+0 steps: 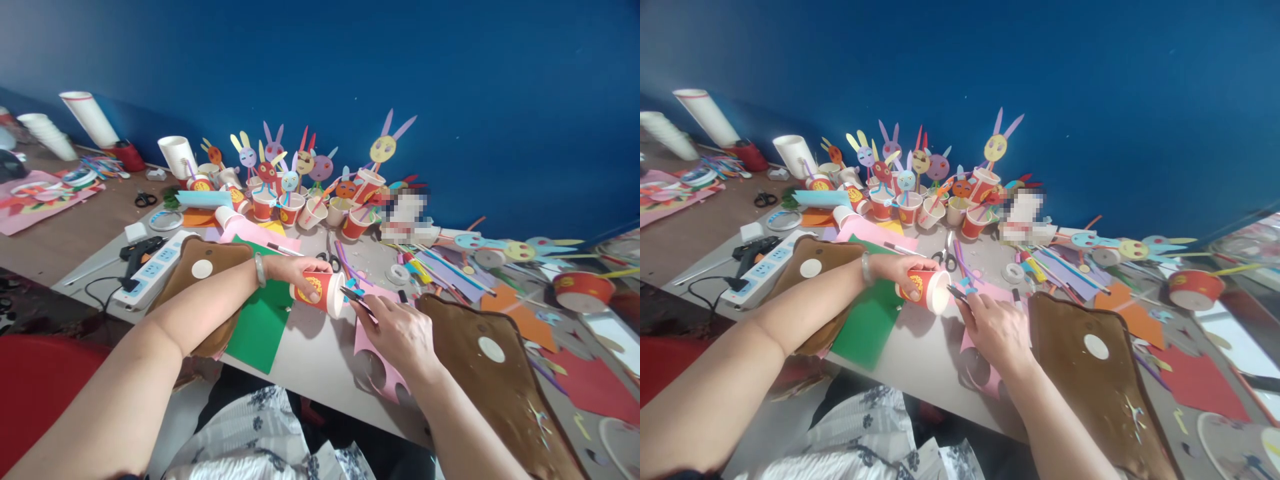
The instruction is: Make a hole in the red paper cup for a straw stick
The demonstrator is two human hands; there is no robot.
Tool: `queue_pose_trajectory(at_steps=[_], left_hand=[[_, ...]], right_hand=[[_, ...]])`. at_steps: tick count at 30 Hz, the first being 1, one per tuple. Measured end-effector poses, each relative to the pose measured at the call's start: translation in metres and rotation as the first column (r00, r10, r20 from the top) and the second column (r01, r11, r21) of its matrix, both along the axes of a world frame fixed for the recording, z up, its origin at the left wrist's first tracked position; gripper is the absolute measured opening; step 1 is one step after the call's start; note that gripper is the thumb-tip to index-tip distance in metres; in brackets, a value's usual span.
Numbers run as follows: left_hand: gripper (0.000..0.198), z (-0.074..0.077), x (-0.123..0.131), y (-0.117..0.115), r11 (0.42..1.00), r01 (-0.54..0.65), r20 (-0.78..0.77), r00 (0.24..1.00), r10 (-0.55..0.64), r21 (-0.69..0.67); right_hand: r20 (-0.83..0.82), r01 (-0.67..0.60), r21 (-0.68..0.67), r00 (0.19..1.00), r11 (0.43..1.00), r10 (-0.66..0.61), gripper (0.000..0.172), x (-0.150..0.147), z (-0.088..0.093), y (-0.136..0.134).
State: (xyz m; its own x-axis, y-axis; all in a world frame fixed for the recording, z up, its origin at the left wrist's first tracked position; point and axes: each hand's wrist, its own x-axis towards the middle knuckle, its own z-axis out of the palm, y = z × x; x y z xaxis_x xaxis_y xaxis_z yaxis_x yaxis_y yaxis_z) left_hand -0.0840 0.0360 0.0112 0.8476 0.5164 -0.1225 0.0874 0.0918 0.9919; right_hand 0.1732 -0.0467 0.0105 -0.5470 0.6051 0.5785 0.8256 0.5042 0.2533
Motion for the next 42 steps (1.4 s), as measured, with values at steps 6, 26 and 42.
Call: queue_pose_trajectory(at_steps=[6, 26, 42], left_hand=[[0.061, 0.001, -0.001, 0.0, 0.999, 0.006, -0.004, 1.0, -0.006, -0.045], [0.07, -0.003, -0.002, 0.005, 0.987, 0.114, 0.004, 0.993, -0.114, -0.116], [0.081, -0.001, -0.001, 0.003, 0.974, 0.105, 0.135, 0.988, -0.079, -0.198]], right_hand=[[-0.011, -0.036, -0.029, 0.999, 0.999, 0.036, 0.039, 0.002, 0.002, -0.001], [-0.008, -0.245, -0.108, 0.969, 0.964, 0.245, 0.038, 0.011, 0.009, -0.001], [-0.366, -0.296, -0.071, 0.896, 0.952, 0.252, 0.02, 0.013, 0.008, 0.001]])
